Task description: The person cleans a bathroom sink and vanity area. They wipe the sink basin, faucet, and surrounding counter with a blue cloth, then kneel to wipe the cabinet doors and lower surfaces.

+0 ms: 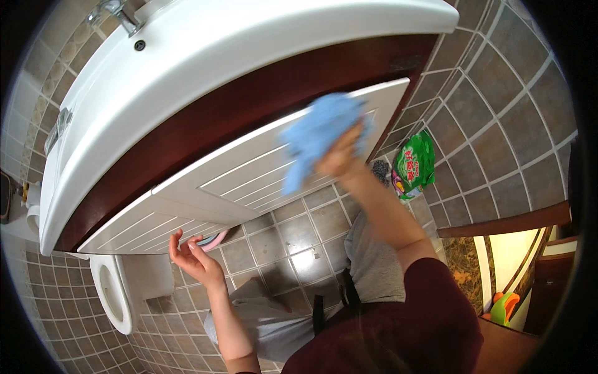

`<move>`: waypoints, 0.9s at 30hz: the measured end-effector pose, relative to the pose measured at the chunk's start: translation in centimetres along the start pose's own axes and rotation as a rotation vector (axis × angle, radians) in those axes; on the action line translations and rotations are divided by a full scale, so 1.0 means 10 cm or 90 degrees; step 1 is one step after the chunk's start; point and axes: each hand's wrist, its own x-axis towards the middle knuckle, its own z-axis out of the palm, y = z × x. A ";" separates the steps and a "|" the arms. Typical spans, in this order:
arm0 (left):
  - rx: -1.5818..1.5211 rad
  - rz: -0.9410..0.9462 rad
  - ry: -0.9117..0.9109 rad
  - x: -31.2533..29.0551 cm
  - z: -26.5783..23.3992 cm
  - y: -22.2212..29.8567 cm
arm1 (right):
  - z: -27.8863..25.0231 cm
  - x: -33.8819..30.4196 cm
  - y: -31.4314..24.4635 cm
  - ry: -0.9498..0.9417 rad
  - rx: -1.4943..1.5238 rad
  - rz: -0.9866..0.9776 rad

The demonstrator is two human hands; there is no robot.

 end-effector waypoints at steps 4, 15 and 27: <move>0.027 -0.015 -0.030 -0.07 0.00 0.06 | -0.88 -0.10 0.71 0.041 -0.164 0.052; 0.028 -0.020 -0.044 -0.14 0.13 -0.20 | 1.07 -0.14 -1.46 -0.173 0.100 -0.255; 0.025 0.000 -0.105 -0.17 0.08 -0.13 | -0.42 -1.47 0.40 0.066 0.354 0.770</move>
